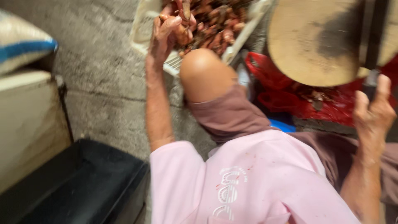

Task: The person sits on the floor and uses a knife to peel the skin off reddish-brown root vegetables on a round wooden board. Peeled pieces are placed into a red plastic basket, while unpeeled roots are taken from a white crate.

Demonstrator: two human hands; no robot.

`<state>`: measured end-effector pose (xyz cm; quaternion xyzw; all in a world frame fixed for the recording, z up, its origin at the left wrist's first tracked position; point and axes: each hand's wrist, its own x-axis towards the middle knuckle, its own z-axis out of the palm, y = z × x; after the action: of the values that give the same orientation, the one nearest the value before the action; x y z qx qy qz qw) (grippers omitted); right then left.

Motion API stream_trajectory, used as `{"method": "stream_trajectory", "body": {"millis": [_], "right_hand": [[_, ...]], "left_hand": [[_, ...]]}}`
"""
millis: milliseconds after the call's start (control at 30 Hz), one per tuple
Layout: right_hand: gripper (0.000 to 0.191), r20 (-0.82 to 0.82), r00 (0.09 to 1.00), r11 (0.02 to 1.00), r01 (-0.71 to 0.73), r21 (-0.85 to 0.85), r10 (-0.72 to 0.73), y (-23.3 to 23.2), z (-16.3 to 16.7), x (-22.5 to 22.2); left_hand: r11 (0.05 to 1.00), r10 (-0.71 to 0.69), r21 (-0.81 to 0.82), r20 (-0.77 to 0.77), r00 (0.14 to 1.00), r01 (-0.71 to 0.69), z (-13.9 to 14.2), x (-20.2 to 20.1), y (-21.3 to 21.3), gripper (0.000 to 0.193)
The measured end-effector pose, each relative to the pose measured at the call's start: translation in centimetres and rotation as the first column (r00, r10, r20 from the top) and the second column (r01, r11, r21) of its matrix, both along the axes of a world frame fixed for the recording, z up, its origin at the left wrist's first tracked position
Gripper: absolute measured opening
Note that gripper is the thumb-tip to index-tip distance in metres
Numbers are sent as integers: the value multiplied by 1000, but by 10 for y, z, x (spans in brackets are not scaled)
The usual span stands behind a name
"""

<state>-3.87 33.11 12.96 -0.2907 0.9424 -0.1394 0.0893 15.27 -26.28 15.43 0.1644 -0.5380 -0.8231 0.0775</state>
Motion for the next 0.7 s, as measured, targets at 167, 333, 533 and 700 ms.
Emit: {"method": "stream_trajectory", "body": {"millis": [167,333,533,700], "right_hand": [[53,190,972,985,156,-78,-139,-21,17,2],[56,122,989,980,102,-168,-82,-33,16,-2],[56,151,985,932,136,-337,-89,-31,4,7],[58,58,997,941,69,-331,-52,-40,12,24]], "left_hand": [[939,-344,50,132,930,340,40,-77,70,46],[744,-668,146,204,716,653,9,-152,194,62],[87,-300,-897,390,870,433,-47,-163,285,63],[39,-295,-942,309,904,334,-59,-148,291,63]]}}
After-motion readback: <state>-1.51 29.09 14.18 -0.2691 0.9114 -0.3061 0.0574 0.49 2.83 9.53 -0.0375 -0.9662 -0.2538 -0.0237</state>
